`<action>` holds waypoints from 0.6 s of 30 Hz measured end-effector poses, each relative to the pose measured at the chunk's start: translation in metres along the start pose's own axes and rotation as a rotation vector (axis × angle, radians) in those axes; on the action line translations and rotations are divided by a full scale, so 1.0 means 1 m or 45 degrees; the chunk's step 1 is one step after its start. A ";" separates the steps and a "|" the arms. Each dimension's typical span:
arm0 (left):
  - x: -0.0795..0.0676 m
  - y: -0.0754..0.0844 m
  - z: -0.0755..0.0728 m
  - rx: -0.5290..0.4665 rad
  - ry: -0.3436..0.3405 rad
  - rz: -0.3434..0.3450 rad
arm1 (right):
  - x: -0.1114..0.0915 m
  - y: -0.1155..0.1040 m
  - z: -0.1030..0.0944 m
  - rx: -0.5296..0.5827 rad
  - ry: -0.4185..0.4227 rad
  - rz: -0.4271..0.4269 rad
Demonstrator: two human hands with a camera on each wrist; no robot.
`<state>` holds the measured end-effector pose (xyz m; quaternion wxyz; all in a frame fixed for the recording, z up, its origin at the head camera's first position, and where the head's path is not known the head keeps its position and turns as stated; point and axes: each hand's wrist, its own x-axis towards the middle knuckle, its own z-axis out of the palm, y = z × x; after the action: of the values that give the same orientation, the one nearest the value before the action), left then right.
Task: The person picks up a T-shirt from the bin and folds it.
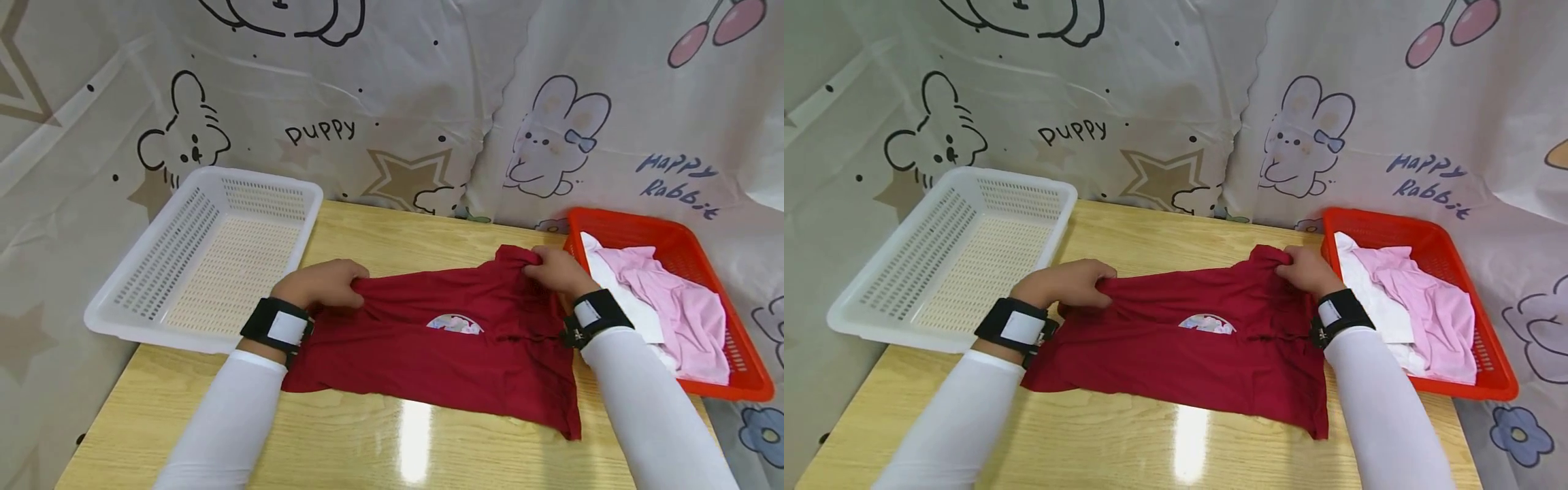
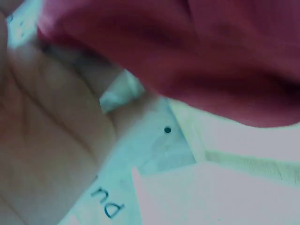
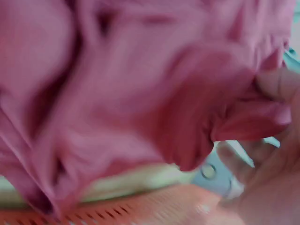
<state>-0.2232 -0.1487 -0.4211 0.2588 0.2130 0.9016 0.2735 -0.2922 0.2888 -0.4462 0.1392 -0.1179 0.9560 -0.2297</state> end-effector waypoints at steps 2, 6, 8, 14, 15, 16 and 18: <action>-0.004 0.003 -0.008 0.000 0.001 0.024 | -0.005 0.001 -0.013 0.109 0.010 -0.048; -0.008 0.005 -0.019 0.148 0.226 -0.015 | -0.014 0.003 -0.032 0.208 0.090 -0.089; -0.006 0.005 -0.020 0.218 0.384 -0.066 | -0.018 0.004 -0.036 0.214 0.151 -0.063; -0.002 0.007 -0.007 0.254 0.688 -0.082 | -0.032 0.000 -0.037 0.179 0.423 -0.084; -0.003 0.006 -0.002 0.254 0.714 -0.054 | -0.037 -0.002 -0.035 0.157 0.488 -0.139; -0.005 0.005 0.005 0.261 0.735 -0.026 | -0.042 -0.004 -0.031 0.130 0.543 -0.205; -0.015 0.003 0.021 0.319 0.757 0.044 | -0.060 -0.009 -0.018 0.044 0.639 -0.383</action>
<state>-0.1990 -0.1459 -0.4289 -0.0488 0.1691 0.9606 0.2150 -0.2409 0.3059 -0.4144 -0.1352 -0.1954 0.9284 -0.2858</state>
